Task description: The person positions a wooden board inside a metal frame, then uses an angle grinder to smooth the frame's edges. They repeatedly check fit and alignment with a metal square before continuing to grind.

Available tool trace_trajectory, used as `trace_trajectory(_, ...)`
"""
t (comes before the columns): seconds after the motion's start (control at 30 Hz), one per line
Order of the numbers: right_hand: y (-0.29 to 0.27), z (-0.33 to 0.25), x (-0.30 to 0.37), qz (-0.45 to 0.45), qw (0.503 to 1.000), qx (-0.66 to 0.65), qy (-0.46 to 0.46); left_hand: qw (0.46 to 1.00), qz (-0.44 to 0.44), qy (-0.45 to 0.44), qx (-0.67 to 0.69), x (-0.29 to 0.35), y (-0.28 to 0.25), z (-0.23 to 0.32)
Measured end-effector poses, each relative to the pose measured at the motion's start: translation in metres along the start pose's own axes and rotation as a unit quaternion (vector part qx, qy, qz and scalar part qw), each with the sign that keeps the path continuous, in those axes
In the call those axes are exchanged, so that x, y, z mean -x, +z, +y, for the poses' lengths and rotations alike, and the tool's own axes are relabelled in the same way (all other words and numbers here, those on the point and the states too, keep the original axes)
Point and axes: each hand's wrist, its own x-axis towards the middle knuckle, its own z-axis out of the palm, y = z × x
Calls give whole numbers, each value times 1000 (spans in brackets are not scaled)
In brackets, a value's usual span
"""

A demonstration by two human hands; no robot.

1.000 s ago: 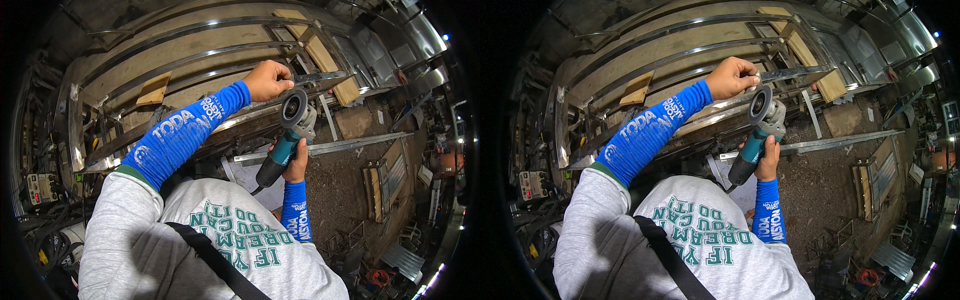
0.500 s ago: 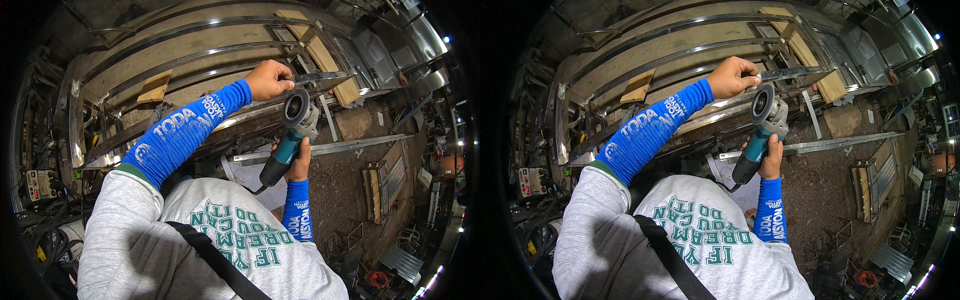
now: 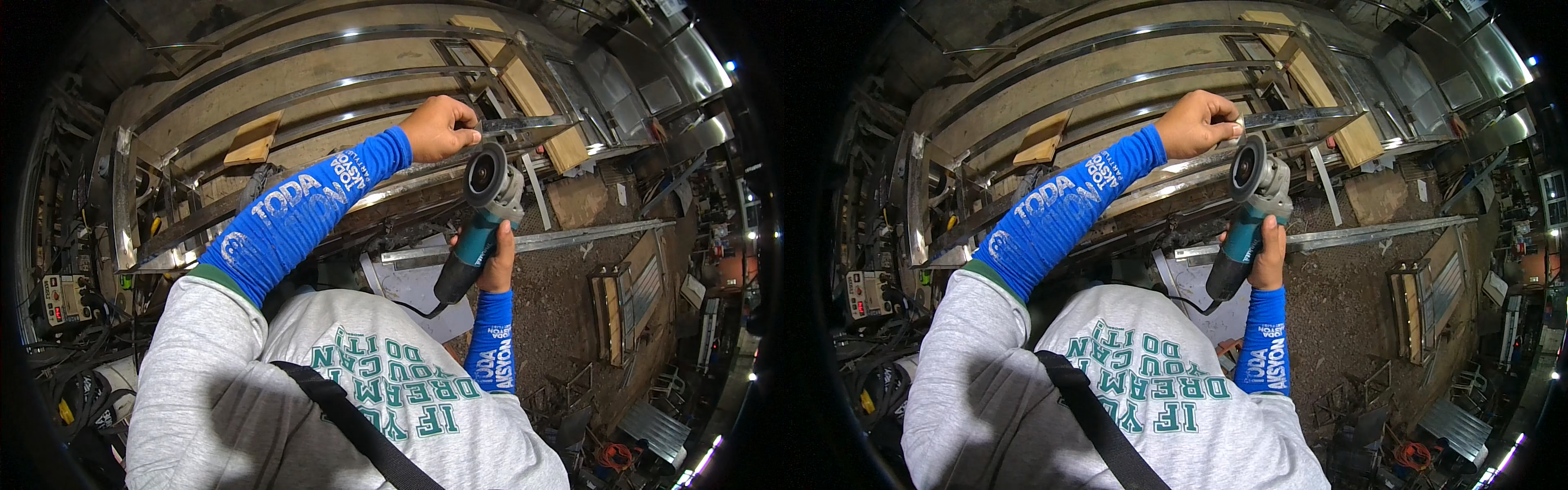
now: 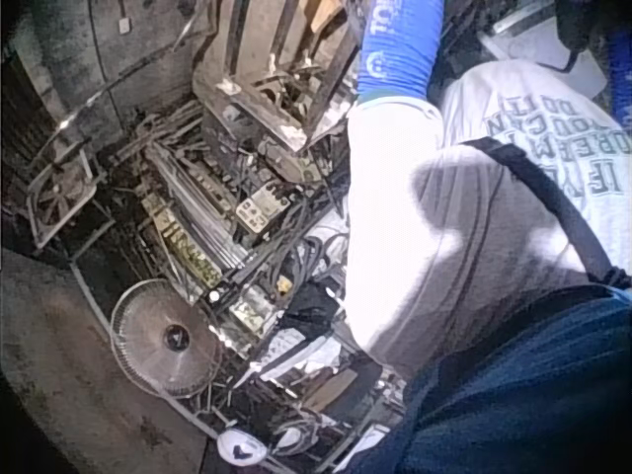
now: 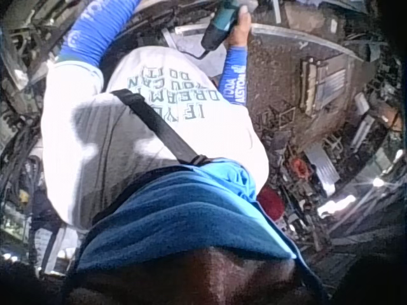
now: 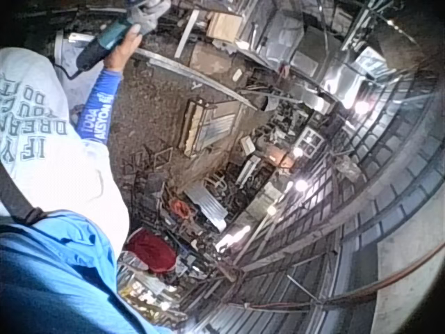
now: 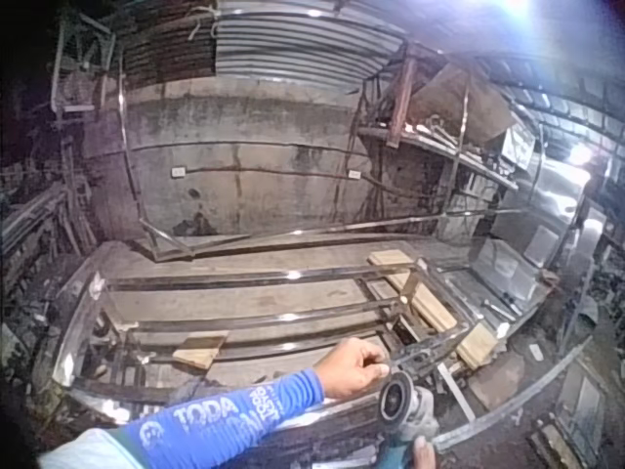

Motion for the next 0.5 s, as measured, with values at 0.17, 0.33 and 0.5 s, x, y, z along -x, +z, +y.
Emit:
trace_trajectory(0.17, 4, 16, -1, 11, 998, -64, 1, 1000, 3, 8, 25, -2, 2, 0)
trace_trajectory(0.33, 12, 20, -1, 2, 994, -109, 6, 1000, 4, 0, 29, -1, -1, 0)
trace_trajectory(0.5, 9, 31, -4, 21, 994, -104, -19, 1000, 7, 3, 27, -3, 2, 2)
